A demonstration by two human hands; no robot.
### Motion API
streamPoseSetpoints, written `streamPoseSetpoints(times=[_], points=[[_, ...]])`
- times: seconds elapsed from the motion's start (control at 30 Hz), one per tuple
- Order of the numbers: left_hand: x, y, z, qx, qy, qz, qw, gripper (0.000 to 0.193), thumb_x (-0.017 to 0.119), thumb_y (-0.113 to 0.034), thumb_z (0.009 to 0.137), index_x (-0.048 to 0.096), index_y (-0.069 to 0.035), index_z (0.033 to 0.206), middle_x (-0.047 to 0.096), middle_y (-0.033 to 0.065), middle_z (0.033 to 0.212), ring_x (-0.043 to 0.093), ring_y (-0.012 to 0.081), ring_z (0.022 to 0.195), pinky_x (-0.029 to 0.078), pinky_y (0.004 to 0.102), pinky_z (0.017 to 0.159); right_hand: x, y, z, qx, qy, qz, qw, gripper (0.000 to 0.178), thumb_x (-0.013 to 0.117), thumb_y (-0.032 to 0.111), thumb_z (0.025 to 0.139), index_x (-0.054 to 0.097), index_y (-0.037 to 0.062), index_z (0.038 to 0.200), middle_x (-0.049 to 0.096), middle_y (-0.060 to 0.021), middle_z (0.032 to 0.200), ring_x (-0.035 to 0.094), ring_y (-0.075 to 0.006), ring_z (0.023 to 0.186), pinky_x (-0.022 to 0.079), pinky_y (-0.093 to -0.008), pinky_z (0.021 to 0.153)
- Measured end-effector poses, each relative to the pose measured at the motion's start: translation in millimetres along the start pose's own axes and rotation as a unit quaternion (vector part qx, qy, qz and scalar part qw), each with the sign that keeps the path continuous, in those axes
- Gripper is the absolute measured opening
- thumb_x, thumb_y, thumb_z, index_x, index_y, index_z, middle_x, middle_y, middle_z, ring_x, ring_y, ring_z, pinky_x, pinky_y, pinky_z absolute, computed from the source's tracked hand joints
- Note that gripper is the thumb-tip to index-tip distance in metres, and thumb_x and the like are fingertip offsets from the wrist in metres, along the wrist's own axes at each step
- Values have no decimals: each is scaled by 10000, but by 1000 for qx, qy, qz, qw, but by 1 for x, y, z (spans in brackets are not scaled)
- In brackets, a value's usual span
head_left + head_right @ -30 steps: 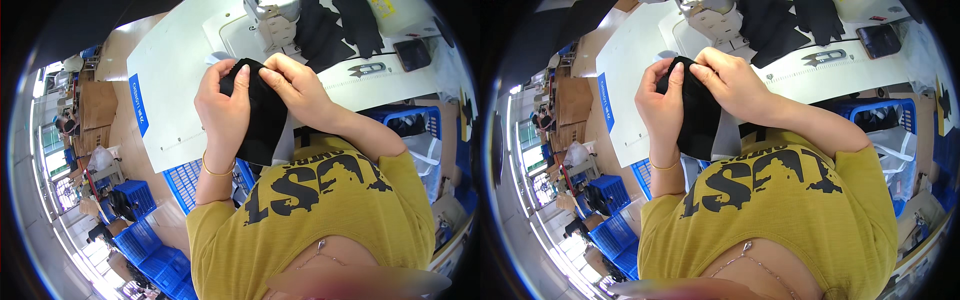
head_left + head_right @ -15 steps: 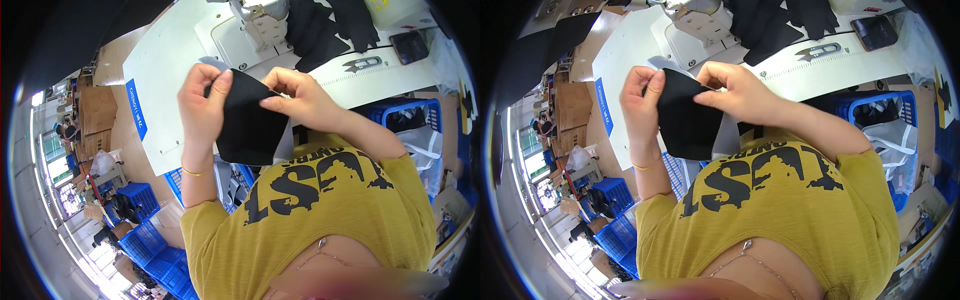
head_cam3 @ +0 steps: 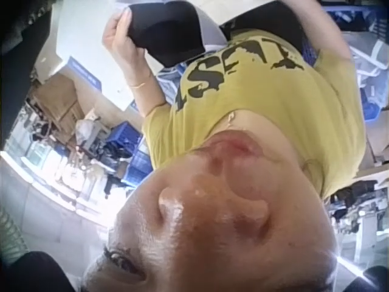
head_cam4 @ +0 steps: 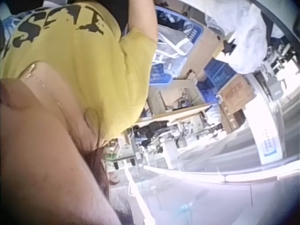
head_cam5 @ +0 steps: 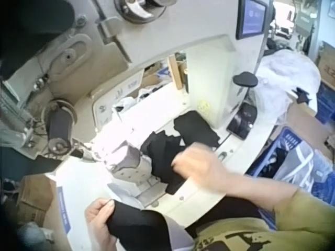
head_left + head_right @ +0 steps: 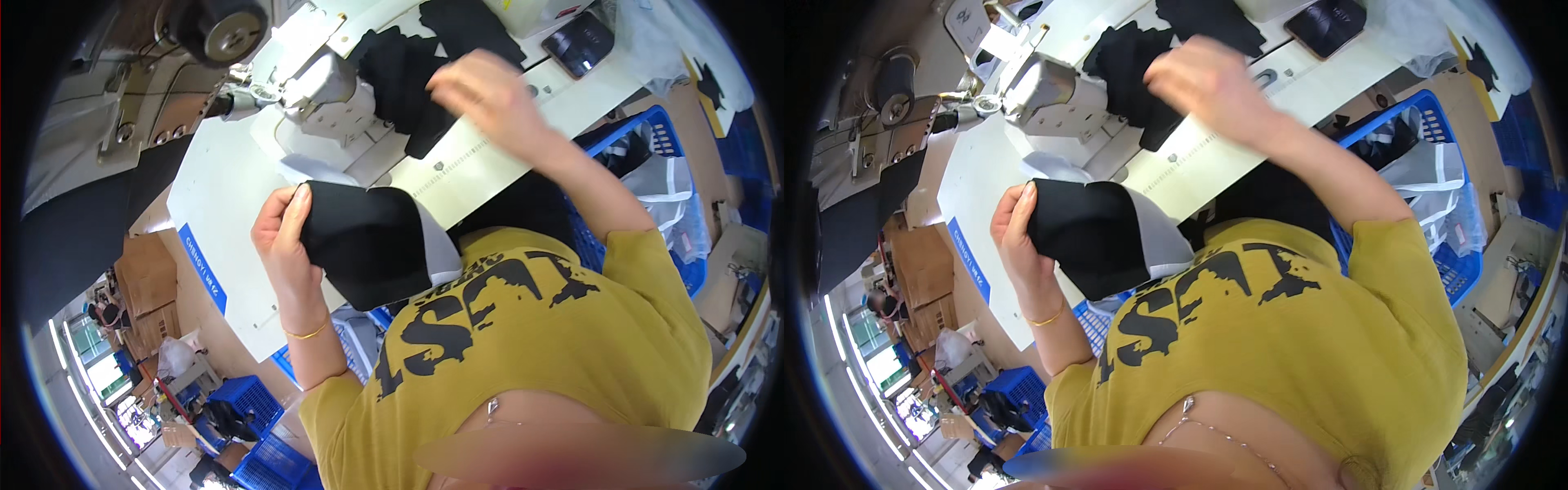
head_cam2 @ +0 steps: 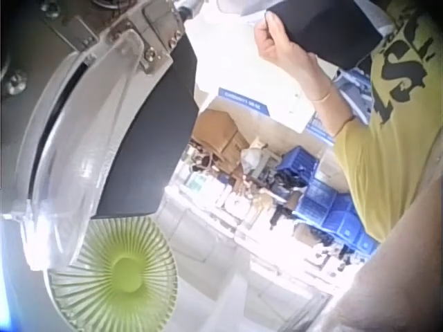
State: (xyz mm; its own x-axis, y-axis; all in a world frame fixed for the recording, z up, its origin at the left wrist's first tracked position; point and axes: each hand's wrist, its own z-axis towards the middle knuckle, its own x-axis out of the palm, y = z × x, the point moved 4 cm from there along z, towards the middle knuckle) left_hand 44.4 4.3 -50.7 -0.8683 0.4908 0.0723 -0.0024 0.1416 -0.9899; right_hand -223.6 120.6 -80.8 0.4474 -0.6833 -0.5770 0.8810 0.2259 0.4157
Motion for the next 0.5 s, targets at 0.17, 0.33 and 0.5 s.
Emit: streamPoseSetpoints(times=[0.17, 0.33, 0.5], points=[[14, -2, 5, 10, 3, -23, 1000, 78, 640, -39, 920, 669, 10, 867, 621, -16, 774, 523, 34, 715, 398, 182, 668, -32, -87, 13, 17, -54, -170, 984, 178, 658, 93, 880, 650, 56, 1054, 661, -90, 950, 622, -299, 873, 508, -361, 758], [11, 1, 7, 57, -1, 28, 998, 103, 595, -36, 948, 659, 3, 877, 666, 31, 807, 602, 73, 693, 466, 192, 656, -16, -92, 25, 103, 31, -237, 965, 325, 697, 114, 827, 574, 8, 1109, 604, -192, 1046, 606, -357, 984, 492, -412, 864], [11, -1, 3, 57, -7, 33, 998, 90, 623, -36, 936, 665, 8, 869, 625, -4, 784, 537, 50, 707, 420, 185, 671, -13, -95, 27, 150, 26, -235, 960, 265, 716, 110, 788, 589, 22, 1003, 589, -169, 1034, 588, -356, 998, 475, -423, 878]])
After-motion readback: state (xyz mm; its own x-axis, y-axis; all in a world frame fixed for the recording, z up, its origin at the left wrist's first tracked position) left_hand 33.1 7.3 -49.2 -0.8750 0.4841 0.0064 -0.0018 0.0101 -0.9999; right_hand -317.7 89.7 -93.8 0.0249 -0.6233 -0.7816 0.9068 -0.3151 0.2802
